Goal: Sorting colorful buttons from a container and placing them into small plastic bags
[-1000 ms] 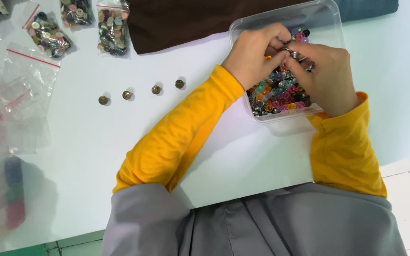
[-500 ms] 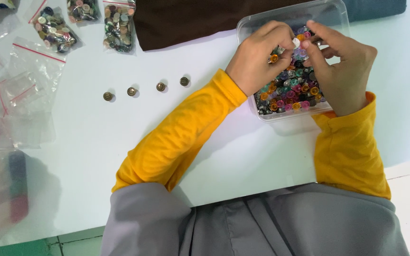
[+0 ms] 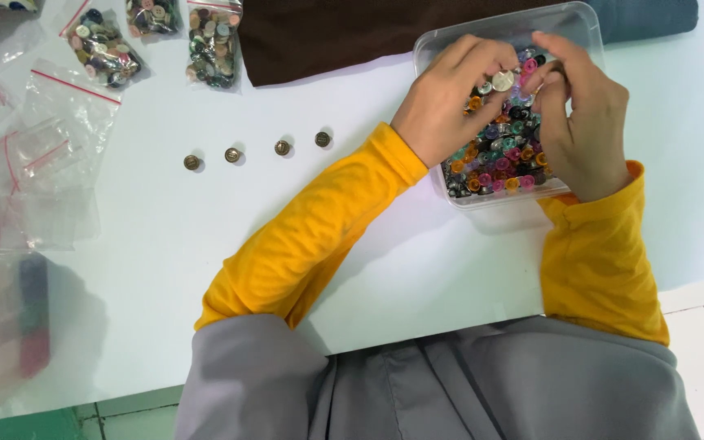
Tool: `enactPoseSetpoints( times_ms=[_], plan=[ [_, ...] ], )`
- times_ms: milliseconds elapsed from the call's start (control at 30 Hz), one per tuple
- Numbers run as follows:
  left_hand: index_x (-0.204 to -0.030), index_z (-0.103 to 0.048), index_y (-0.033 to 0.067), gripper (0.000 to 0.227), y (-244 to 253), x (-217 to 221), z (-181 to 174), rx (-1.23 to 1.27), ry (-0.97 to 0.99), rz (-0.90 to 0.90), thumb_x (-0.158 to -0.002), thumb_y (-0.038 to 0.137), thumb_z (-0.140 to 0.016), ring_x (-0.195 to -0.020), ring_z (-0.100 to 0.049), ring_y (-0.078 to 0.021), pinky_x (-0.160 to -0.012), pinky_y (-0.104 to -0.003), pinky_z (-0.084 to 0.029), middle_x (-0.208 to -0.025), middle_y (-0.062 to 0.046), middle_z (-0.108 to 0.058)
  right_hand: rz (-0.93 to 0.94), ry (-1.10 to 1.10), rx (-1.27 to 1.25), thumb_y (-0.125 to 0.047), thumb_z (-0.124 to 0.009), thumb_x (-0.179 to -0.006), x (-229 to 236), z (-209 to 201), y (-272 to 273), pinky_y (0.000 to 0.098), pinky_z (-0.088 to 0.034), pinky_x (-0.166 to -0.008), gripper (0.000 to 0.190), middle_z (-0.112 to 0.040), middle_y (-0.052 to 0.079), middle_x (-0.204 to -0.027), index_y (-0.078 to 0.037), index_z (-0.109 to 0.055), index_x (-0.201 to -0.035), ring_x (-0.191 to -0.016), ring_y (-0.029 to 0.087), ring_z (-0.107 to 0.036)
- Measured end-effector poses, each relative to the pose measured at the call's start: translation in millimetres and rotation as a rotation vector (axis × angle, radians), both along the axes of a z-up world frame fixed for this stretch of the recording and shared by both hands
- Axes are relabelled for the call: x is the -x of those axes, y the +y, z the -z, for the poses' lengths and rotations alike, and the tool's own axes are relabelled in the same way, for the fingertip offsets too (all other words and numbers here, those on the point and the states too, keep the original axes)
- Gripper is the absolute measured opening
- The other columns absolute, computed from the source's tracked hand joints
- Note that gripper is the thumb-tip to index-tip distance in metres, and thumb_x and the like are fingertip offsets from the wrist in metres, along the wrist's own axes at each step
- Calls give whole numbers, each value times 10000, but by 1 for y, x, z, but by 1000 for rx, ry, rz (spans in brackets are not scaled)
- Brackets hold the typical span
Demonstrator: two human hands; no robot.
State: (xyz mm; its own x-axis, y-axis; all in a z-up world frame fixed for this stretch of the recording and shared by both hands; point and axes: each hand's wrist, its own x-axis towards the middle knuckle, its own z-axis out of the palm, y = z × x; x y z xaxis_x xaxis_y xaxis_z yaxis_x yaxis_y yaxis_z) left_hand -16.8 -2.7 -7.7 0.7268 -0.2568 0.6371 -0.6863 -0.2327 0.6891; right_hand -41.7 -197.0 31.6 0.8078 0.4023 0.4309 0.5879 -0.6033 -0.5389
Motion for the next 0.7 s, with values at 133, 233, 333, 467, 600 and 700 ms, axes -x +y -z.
enactPoseSetpoints(
  times_ms=[133, 233, 333, 467, 600, 700],
  plan=[
    [-1200, -548, 125, 438, -13, -8, 20, -204, 64, -151, -835, -62, -703, -1039, -640, -311, -911, -419, -580, -1142, -73, -566, 30, 107, 79, 95, -379, -1084, -4, 8, -6, 378, -492, -807, 314, -649, 142, -946, 88, -563, -1338, -820, 243, -616],
    [-1091, -513, 119, 439, -25, -16, 37, -357, 27, -271, -735, -88, -667, -867, -595, -341, -791, -464, -537, -1048, -104, -513, -12, 87, 241, 102, -448, -1018, -9, 23, -14, 420, -441, -775, 353, -593, 165, -896, 9, -727, -1214, -796, 308, -553],
    [-932, -539, 139, 213, -31, -19, 45, -530, -33, -399, -780, 74, -674, -790, -646, -344, -674, -475, -537, -909, -99, -578, -1, 127, 328, -13, -580, -1035, -11, 26, -14, 449, -467, -820, 264, -590, 159, -867, -63, -740, -1239, -826, 326, -576],
    [-922, -557, 139, 219, -31, -18, 45, -598, 9, -351, -779, 47, -695, -741, -661, -299, -597, -445, -550, -867, -62, -597, -8, 256, 441, -112, -691, -1040, -12, 30, -16, 449, -486, -745, 171, -675, 148, -890, -15, -705, -1180, -777, 317, -614],
    [-921, -558, 156, 227, -30, -16, 42, -622, 20, -335, -776, 85, -717, -773, -675, -287, -556, -459, -542, -872, -38, -607, -6, 243, 430, -80, -712, -1018, -11, 32, -19, 416, -481, -717, 102, -670, 106, -850, -57, -742, -1112, -745, 281, -599],
    [-981, -546, 176, 317, -21, -13, 27, -534, 41, -186, -779, 235, -784, -887, -688, -332, -650, -511, -542, -953, -68, -616, -39, 122, 382, -105, -742, -1005, -17, 36, -23, 448, -389, -693, 196, -497, 98, -746, -41, -705, -1187, -723, 306, -504]
  ],
)
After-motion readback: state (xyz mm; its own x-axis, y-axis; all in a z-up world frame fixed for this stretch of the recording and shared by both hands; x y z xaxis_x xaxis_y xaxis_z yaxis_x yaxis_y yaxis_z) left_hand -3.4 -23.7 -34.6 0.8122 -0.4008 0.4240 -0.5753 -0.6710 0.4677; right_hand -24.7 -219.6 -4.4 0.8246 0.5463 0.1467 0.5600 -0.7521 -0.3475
